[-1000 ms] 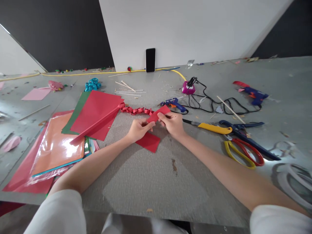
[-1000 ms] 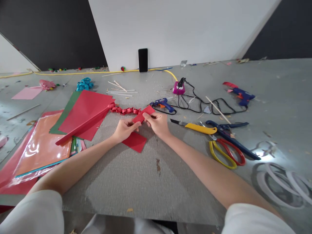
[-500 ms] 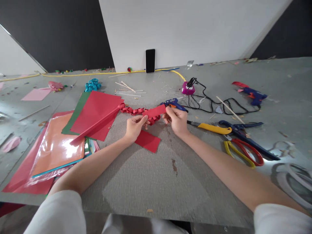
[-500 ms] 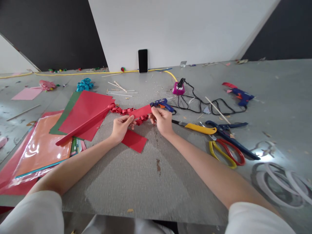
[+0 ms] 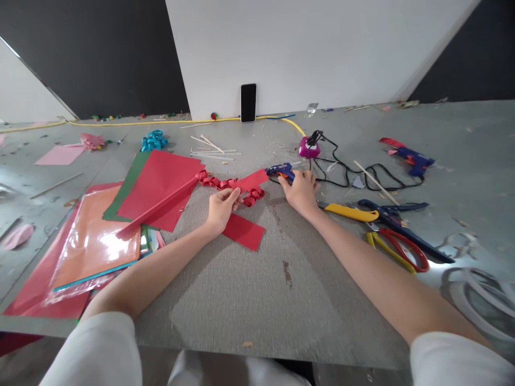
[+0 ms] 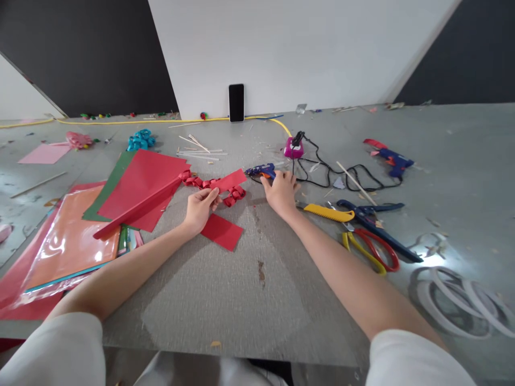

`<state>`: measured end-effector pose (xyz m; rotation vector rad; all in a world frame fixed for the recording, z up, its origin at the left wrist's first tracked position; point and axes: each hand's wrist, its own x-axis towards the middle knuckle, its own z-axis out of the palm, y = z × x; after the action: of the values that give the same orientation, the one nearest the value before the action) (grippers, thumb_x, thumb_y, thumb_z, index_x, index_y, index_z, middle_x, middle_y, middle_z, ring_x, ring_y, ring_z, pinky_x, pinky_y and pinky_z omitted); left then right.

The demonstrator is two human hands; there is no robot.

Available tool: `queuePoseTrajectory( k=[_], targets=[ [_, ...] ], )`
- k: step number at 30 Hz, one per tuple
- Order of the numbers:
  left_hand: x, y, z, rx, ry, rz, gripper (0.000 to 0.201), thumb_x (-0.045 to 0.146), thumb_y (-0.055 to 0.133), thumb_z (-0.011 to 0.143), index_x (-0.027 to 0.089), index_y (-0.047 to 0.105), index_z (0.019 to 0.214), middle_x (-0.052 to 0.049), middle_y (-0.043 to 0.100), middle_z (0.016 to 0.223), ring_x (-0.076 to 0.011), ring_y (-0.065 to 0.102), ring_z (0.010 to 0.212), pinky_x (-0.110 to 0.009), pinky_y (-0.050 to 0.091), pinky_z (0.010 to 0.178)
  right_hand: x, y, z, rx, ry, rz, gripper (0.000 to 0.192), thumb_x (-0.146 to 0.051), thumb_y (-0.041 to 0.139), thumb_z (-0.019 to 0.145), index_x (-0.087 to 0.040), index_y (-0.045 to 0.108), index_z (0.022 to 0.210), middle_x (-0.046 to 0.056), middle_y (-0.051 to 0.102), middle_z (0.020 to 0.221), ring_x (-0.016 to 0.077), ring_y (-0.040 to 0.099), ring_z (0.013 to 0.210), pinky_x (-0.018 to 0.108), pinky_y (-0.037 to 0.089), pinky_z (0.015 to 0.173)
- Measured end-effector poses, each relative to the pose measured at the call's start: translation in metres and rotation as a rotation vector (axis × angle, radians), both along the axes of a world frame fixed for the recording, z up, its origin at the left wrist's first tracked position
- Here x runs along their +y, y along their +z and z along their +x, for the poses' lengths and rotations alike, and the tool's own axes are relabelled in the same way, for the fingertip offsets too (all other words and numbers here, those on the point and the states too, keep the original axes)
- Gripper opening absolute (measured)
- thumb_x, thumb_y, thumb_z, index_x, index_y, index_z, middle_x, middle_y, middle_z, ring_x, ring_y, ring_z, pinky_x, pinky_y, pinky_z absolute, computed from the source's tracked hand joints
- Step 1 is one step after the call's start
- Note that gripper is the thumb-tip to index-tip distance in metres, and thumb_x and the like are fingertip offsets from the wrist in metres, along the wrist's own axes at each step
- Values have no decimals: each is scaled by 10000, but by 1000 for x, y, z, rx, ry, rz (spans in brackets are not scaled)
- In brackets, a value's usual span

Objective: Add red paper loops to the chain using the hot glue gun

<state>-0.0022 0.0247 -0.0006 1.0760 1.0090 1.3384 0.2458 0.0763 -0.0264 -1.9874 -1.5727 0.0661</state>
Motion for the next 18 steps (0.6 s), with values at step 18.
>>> queuePoseTrajectory(
  k=[18],
  targets=[
    [0,2,-1,16,5,-8,464,556,818,787,153,646,635,-21,624,622,-61,431,506,-224,317,488,0,7,-2,585,130,435,490,-671,530,973,-212,531,1145,96,746,926,257,781,749,393,603,705]
  ],
)
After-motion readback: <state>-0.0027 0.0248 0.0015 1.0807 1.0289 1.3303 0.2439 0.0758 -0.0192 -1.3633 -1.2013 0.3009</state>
